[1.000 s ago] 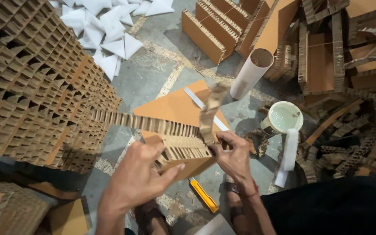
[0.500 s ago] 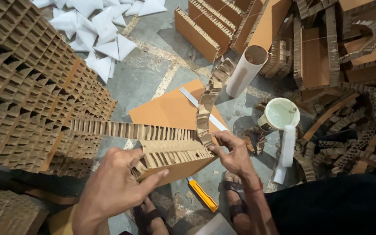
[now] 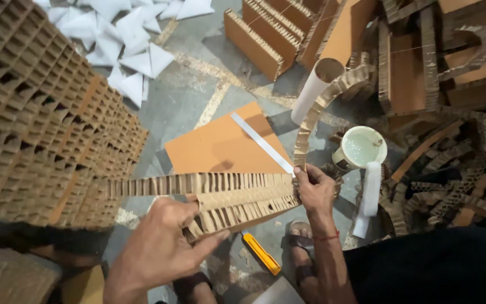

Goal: The person uses a metal ruler and a yellow utility knife to cut a large sheet of corrugated cardboard into smaller rectangular pieces. They measure and score the cardboard multiple times, then snap the scored sections apart to separate the pieces. The cut pieces are stacked on a pile of similar cardboard components.

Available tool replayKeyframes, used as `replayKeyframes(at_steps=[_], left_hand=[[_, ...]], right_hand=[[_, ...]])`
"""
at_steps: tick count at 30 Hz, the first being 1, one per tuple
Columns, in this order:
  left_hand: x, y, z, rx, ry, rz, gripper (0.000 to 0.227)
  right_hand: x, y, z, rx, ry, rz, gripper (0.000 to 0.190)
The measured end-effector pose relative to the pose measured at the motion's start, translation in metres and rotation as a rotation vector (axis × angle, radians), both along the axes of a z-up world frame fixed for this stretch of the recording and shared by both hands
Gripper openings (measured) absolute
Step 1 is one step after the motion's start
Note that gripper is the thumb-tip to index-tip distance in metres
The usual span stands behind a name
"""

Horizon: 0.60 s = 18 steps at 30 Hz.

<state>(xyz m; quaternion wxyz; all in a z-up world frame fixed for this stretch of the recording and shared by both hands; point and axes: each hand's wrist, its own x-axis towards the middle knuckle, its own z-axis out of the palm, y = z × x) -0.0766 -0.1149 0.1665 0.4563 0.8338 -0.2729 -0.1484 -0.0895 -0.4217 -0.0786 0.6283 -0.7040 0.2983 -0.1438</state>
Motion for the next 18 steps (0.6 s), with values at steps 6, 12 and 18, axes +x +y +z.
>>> replayKeyframes(at_steps=[6, 12, 18], left_hand=[[-0.005, 0.005, 0.004, -0.044, 0.029, -0.058, 0.026], [0.008, 0.027, 0.016, 0.038, 0.085, -0.063, 0.034], [-0.004, 0.023, 0.0, 0.261, -0.073, -0.101, 0.034]], right_hand=[[-0.007, -0.043, -0.035, -0.367, 0.086, -0.211, 0.022], [-0.026, -0.084, 0.017, 0.073, -0.272, -0.302, 0.022], [-0.039, -0.094, 0.07, 0.28, -0.687, -0.142, 0.037]])
